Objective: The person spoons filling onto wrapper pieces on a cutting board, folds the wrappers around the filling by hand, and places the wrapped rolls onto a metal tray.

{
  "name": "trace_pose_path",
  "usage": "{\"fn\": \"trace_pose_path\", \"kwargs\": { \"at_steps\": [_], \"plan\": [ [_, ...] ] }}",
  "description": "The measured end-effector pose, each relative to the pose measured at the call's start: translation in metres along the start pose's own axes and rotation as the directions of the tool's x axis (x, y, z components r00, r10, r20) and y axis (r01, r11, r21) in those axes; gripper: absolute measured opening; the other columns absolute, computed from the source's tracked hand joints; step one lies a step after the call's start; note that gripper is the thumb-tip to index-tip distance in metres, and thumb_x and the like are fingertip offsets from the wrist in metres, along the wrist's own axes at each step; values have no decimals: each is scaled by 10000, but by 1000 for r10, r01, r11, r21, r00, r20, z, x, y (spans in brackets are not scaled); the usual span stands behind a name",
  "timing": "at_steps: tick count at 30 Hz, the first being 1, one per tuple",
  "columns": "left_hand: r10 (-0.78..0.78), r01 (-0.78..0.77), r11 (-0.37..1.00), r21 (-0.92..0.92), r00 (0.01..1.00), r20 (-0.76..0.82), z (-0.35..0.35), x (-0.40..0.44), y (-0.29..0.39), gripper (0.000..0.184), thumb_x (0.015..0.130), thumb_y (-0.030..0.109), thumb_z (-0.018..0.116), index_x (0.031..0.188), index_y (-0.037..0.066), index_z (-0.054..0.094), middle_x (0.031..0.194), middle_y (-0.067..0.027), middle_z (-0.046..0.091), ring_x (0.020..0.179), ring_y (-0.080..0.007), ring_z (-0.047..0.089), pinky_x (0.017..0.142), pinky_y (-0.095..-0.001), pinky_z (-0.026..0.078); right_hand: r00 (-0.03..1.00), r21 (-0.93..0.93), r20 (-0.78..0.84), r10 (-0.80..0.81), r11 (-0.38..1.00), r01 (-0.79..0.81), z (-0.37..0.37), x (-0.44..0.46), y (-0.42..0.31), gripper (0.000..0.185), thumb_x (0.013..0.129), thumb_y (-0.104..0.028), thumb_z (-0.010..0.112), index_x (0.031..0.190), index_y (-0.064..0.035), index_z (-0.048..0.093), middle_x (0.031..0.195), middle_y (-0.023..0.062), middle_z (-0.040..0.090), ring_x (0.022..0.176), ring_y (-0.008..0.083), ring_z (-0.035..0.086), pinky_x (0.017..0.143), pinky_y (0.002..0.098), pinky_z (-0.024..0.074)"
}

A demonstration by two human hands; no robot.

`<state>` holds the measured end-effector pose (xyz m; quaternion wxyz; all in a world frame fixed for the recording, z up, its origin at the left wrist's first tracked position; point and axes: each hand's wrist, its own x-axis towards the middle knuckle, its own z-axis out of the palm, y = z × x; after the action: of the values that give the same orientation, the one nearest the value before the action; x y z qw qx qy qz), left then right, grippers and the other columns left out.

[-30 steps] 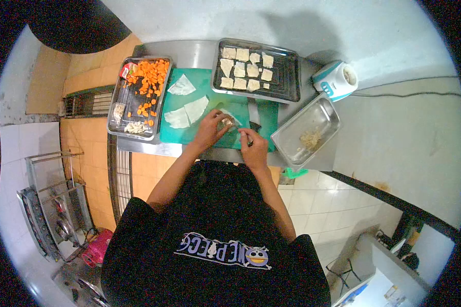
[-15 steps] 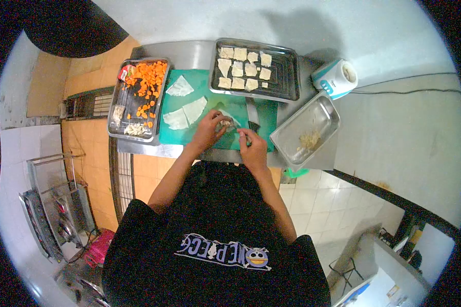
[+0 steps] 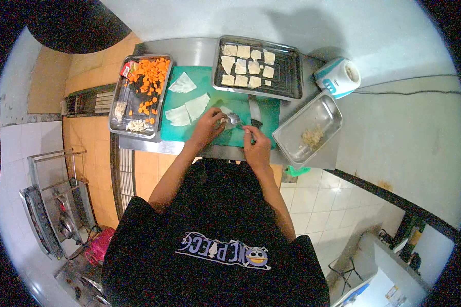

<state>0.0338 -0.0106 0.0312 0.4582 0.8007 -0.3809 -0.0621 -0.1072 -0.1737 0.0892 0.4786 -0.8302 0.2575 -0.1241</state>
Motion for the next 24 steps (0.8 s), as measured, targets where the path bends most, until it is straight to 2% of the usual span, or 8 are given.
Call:
{"fn": "trace_pose_path", "kwargs": {
  "at_steps": [6,8,11,15,17,24],
  "plan": [
    [2,-3,999,32,1000,28,7,2,-6,228,859,48,763,1078,41,700,1103,-166,642,1017,-391,665,879,-463,568,999,-2,-40,32,999,-32,-5,2,7,218,1031,-179,608,1094,-29,754,1054,190,777,990,373,749,869,437,566],
    [40,-39,997,71,999,-15,10,1,-9,251,846,50,782,1078,72,689,1092,-135,632,1023,-351,654,880,-446,562,992,-71,-93,-84,994,78,-8,3,12,207,1053,-160,625,1108,-12,759,924,109,771,805,178,758,669,310,581],
    [23,-21,996,87,1000,-18,8,1,-7,214,862,77,781,1061,76,703,1088,-114,646,1022,-344,648,880,-446,558,994,13,-109,-4,1000,5,-14,3,8,220,1059,-183,624,1111,-23,765,918,103,770,800,166,752,618,300,573],
    [57,-51,990,134,998,-39,8,2,-8,188,853,98,791,1027,82,723,1059,-90,659,1009,-328,647,869,-438,559,990,32,-137,11,999,-6,-21,3,-1,224,1064,-197,619,1101,-37,772,905,92,767,795,146,743,581,283,563],
    [76,-67,983,171,996,-47,10,3,-9,171,844,109,800,1002,83,740,1030,-79,665,994,-313,644,867,-428,558,990,67,-95,106,993,-100,-26,2,-6,208,1053,-177,617,1103,-33,759,933,148,775,822,234,776,709,368,593],
    [79,-67,986,151,994,-76,6,2,-3,156,838,111,808,980,76,751,1019,-70,671,976,-297,636,872,-408,551,989,123,-105,106,988,-93,-29,2,-5,220,1068,-175,602,1107,-26,759,937,131,773,829,208,768,689,350,590]
  ]
}}
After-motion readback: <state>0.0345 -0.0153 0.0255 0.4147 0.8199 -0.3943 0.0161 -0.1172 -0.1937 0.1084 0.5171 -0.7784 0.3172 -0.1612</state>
